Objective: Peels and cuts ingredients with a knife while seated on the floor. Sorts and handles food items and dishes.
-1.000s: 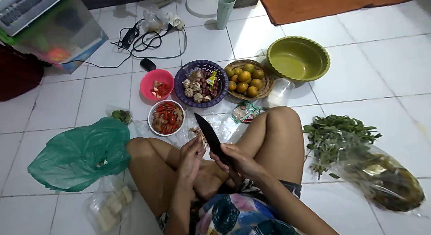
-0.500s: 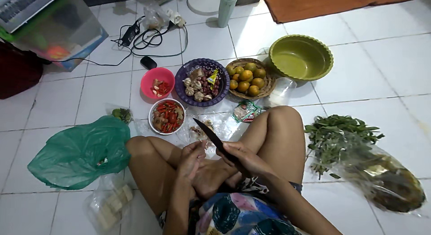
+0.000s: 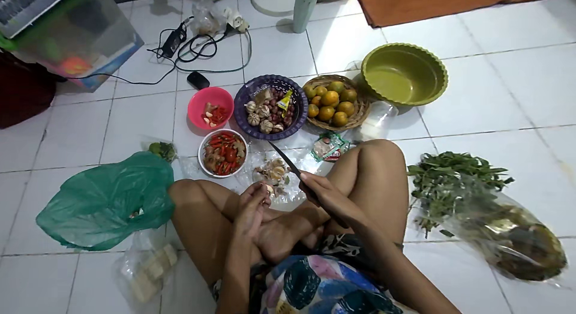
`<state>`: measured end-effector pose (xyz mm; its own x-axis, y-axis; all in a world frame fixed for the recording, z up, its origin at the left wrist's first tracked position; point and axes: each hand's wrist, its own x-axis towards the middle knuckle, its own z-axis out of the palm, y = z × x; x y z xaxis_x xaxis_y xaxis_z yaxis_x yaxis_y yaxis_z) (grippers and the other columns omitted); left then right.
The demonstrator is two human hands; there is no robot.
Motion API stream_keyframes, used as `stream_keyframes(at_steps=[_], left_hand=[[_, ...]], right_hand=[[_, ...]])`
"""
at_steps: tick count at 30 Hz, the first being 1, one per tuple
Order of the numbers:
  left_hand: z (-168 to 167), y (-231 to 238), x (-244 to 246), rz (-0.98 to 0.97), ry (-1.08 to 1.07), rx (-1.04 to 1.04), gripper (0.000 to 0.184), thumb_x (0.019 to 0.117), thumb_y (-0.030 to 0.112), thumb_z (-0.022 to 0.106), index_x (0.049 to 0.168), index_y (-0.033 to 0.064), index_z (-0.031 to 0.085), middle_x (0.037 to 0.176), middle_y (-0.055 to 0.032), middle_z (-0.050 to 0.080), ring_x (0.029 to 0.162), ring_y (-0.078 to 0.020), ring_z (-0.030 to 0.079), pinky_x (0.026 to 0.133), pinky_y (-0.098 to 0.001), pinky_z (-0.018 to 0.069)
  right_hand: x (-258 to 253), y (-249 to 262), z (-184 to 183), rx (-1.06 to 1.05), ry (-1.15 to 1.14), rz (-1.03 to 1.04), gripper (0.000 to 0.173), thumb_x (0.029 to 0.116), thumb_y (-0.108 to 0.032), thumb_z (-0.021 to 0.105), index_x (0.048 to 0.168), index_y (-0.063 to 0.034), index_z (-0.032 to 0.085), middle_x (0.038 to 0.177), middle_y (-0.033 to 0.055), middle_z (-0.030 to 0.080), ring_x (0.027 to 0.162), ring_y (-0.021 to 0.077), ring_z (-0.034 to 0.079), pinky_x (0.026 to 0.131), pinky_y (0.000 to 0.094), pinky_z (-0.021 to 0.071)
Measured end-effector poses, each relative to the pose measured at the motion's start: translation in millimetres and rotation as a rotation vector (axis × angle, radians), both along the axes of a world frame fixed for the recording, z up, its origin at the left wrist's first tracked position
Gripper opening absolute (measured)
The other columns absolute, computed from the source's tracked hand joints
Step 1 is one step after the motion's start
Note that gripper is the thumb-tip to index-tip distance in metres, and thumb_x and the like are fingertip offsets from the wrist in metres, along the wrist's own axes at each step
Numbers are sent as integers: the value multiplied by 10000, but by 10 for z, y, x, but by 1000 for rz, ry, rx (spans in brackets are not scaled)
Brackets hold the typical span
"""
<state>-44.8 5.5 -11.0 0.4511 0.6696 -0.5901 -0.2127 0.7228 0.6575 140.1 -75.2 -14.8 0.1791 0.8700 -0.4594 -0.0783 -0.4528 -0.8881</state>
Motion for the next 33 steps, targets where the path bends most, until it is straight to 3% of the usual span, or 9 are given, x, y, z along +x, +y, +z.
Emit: stream_keyframes(at_steps=[8,11,20,25,28,33], left_hand=[[92,32,74,90,-18,-32,197,1039,-57,432,1086,-12,617,886,-2,712,771,-52,694,765,-201,587],[94,29,86,110,-7,-32,190,1034,-61,442,1067,-16,623,874,-6,709,762,-58,694,762,-203,589],[108,-9,128,138,22,50,196,1024,-78,436,980,17,602,817,22,685,732,-39,678,763,-200,587],[109,-20,123,168,-5,80,225,994,-119,434,956,16,610,828,24,705,762,-36,693,774,-198,588],[136,-19,122,184,-16,70,256,981,-141,425,927,25,613,808,23,714,749,-33,698,762,-196,592],[170,-15,120,186,-23,69,275,976,-144,436,892,35,627,792,22,719,737,-40,703,752,-199,595]], right_hand=[[-42,-22,-61,-11,-45,-36,402,1102,-176,417,1449,1,515,804,-53,631,498,-42,406,477,133,358],[-73,-25,-60,36,-50,-20,433,1099,-171,411,1508,-39,467,809,-43,618,518,-31,421,481,143,360],[-327,-101,175,153,-14,107,463,1097,-229,301,1437,-4,520,799,-97,518,572,-58,392,532,126,355],[-383,-145,145,249,-228,196,541,1095,-408,325,1523,-120,492,836,-50,554,659,0,432,620,191,391],[-382,-141,125,273,-338,182,507,1088,-404,354,1486,-162,552,841,-11,565,687,29,456,657,216,413],[-371,-135,126,298,-345,163,491,1082,-406,385,1452,-158,592,816,-30,544,676,6,446,640,186,400]])
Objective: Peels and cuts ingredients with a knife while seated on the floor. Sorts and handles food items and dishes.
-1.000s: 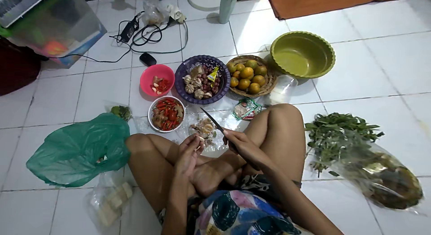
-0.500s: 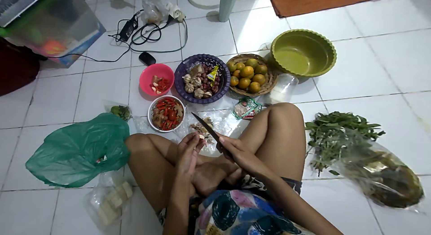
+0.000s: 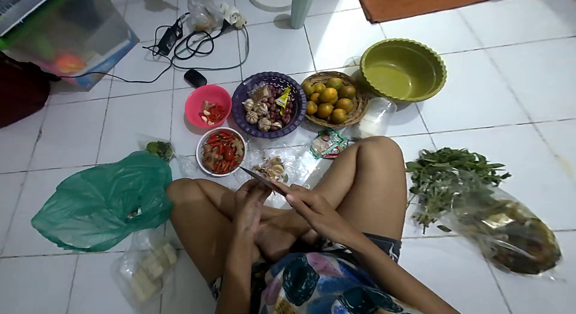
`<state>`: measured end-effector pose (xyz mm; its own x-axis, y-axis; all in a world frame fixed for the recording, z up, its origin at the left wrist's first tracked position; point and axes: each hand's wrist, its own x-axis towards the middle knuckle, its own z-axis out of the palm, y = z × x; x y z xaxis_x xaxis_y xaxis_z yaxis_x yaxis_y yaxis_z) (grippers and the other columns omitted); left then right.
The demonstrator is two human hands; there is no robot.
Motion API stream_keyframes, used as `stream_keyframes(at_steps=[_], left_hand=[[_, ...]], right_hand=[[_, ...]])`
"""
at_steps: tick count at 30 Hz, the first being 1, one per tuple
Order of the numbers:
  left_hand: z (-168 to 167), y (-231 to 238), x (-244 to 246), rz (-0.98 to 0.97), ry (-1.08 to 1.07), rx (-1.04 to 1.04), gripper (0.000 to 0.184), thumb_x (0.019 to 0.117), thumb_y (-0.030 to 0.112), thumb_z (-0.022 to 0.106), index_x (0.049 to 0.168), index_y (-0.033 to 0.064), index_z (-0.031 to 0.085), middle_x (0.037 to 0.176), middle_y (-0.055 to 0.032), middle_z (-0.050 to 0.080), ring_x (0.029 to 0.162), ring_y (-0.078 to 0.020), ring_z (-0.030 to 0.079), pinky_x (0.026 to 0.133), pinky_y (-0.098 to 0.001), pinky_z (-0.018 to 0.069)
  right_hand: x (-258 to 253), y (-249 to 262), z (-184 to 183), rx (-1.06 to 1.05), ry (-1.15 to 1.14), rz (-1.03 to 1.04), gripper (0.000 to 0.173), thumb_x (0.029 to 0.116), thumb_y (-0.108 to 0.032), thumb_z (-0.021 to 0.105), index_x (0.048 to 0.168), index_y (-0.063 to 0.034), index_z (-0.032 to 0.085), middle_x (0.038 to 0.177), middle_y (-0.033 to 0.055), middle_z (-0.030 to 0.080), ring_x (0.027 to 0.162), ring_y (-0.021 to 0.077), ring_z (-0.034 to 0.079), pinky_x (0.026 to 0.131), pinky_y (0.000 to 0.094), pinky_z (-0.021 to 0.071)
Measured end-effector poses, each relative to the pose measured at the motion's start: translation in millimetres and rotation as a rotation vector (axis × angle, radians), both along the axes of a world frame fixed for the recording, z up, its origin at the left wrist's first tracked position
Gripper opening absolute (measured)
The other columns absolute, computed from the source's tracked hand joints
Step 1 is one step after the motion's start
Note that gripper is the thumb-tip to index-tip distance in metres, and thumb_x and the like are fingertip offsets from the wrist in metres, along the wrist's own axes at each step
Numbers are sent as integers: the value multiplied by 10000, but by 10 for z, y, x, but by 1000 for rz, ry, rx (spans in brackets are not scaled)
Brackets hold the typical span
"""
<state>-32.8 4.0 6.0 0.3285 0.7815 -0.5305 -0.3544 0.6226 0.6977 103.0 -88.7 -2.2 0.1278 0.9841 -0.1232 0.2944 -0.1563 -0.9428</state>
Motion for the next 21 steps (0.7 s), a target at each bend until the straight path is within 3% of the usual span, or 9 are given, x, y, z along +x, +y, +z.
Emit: stream_keyframes(at_steps=[14,21], left_hand=[[-27,-13,-6,9,-24,48,310,974,-141,435,860,53,647,784,33,716,733,-32,695,753,-195,592],[-12,-17,-1,-18,14,47,308,987,-119,418,868,47,648,756,49,690,690,-20,671,721,-183,585]], right_hand=[[-21,0,-35,31,66,-11,491,1089,-385,371,1448,-130,588,808,-64,530,639,-38,409,597,147,368],[-11,25,32,-13,395,4,424,1079,-184,346,1366,34,569,752,-147,472,575,-101,362,535,88,328]])
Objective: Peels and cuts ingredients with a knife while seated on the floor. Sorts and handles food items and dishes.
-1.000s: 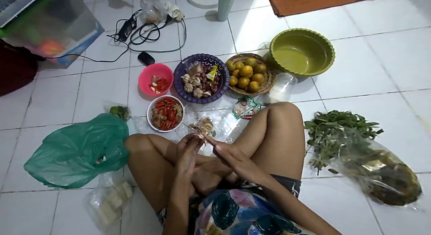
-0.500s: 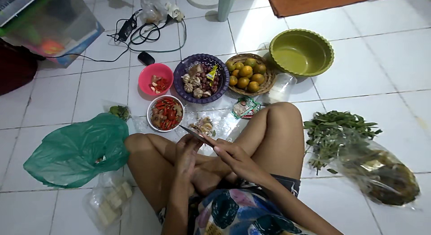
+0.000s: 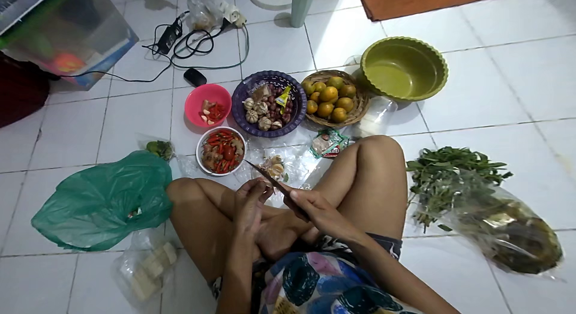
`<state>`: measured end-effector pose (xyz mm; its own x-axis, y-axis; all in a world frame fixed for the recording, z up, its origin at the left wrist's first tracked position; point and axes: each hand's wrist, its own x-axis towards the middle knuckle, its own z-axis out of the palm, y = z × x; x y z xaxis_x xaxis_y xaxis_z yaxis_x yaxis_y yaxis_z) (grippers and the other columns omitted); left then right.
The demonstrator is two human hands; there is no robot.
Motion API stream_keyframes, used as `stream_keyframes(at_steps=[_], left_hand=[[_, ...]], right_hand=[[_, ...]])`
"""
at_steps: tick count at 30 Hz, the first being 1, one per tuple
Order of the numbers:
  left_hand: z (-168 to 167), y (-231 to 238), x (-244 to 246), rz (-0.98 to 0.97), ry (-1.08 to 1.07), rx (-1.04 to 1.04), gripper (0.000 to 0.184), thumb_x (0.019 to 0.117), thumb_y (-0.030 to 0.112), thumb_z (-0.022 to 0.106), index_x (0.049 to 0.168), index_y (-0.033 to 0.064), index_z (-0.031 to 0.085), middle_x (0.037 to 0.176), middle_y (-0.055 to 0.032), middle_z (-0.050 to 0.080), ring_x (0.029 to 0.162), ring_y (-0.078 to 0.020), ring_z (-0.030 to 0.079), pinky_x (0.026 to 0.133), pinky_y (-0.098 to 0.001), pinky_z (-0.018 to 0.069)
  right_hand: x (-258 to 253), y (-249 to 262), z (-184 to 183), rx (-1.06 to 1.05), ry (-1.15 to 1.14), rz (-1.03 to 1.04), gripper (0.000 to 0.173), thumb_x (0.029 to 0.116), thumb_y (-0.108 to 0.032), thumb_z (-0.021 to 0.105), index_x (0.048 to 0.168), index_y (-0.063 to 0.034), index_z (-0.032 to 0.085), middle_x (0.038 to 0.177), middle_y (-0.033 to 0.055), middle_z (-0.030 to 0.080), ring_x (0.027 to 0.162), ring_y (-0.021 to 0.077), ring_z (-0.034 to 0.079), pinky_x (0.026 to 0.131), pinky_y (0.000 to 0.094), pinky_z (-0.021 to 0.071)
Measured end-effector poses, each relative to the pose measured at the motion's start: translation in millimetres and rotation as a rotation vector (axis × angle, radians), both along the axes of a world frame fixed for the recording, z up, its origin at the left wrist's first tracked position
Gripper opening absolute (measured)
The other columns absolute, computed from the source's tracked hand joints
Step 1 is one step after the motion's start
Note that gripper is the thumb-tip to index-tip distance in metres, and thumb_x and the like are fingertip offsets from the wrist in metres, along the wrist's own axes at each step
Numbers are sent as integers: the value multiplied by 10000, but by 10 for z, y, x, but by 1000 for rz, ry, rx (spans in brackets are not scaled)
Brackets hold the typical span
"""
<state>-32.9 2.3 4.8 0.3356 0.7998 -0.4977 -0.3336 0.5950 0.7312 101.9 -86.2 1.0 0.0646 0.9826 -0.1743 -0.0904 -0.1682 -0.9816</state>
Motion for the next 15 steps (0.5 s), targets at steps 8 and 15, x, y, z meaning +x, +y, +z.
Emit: stream_keyframes(at_steps=[8,15], left_hand=[[48,38,-59,-38,60,34,281,1008,-97,398,945,22,645,785,50,708,697,-36,697,716,-207,606],[6,5,-54,-24,-18,70,299,976,-120,433,923,36,683,809,42,727,748,-40,703,762,-212,599]], right_hand=[[142,-5,26,-2,-15,-44,424,1083,-187,345,1375,31,563,753,-146,489,563,-104,370,524,83,338],[66,-50,67,2,-298,50,511,1091,-352,376,1515,-93,495,896,-18,587,663,-13,431,626,179,397]])
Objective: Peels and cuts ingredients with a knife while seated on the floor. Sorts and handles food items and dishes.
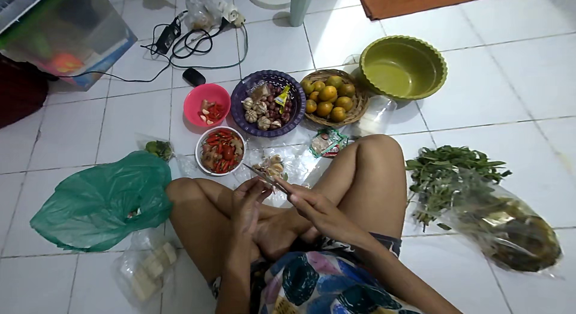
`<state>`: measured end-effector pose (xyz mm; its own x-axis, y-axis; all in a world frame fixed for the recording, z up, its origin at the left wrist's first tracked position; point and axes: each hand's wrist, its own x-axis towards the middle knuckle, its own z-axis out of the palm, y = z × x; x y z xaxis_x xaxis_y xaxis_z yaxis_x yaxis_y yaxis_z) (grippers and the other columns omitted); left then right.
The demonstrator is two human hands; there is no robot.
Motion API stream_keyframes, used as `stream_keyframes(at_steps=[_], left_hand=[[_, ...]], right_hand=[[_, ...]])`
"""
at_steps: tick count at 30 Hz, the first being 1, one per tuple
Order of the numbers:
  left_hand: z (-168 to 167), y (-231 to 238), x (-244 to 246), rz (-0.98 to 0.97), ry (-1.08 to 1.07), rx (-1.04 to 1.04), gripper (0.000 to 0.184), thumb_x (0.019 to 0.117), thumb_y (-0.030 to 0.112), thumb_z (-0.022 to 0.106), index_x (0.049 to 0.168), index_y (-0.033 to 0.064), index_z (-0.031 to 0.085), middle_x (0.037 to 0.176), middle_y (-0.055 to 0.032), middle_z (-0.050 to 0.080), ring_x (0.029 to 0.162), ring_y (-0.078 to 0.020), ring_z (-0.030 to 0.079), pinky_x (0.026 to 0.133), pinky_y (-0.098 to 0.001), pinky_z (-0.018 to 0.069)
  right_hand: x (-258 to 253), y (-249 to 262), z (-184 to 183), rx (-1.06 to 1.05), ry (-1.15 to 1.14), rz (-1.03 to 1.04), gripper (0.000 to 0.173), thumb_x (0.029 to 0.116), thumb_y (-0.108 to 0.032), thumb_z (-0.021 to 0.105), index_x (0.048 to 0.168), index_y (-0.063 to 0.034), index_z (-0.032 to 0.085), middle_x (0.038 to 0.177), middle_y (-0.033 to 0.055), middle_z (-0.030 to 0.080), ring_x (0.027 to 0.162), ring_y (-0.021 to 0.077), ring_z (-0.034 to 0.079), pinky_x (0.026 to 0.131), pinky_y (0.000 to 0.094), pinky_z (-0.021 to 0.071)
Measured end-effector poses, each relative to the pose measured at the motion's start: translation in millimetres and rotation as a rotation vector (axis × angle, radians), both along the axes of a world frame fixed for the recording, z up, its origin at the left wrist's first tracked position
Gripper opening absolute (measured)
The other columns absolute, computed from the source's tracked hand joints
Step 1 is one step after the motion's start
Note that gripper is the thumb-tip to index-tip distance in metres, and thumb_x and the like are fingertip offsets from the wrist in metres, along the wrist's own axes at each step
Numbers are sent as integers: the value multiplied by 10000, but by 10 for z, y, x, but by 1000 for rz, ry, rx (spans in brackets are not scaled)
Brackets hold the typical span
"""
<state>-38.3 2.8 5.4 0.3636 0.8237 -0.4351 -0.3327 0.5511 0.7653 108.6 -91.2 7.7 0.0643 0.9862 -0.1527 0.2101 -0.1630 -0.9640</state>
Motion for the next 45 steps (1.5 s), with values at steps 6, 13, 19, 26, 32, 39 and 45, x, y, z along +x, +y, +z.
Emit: stream_keyframes(at_steps=[6,13,19,26,32,39,45], left_hand=[[20,-32,10,37,-8,6,358,939,-164,411,900,56,691,804,47,750,738,-34,718,744,-214,607],[-3,-39,-12,35,-18,70,357,926,-164,440,890,63,713,829,42,761,767,-46,730,750,-229,617],[-28,-38,-15,24,14,100,324,927,-157,477,881,49,724,827,26,765,761,-60,736,745,-240,621],[-23,-54,7,11,55,118,317,919,-165,486,876,43,720,812,39,761,746,-44,729,745,-226,616],[-50,-47,-11,-54,70,136,298,917,-164,451,992,-16,698,889,22,763,822,-55,733,806,-245,613],[-78,22,13,-24,108,21,195,1002,-77,491,1119,-113,643,1024,-60,709,888,-81,698,860,-242,583],[-97,41,-30,-33,104,-4,205,999,-81,484,1107,-110,655,1076,-79,720,958,-90,704,903,-237,568]], right_hand=[[-87,-27,11,66,-185,-10,506,1088,-401,372,1496,-154,543,854,39,589,690,69,495,646,244,447],[-100,-26,20,84,-254,-47,489,1082,-420,376,1454,-196,598,803,13,551,660,63,469,604,232,421],[-90,-15,16,64,-237,-37,482,1084,-411,376,1465,-202,586,806,13,563,654,57,475,608,234,428],[-67,-17,8,31,-190,-17,485,1082,-400,388,1479,-186,568,829,20,574,693,60,483,650,237,434],[-64,-3,-51,18,-157,-48,471,1078,-380,408,1479,-191,566,829,2,553,681,36,466,640,210,422],[-11,26,-76,-151,-58,-128,521,1101,-360,325,1492,-76,518,843,4,574,639,55,432,624,261,415],[76,39,-70,-132,-4,-198,433,1093,-259,430,1466,-71,542,862,-28,617,550,-27,451,508,149,402]])
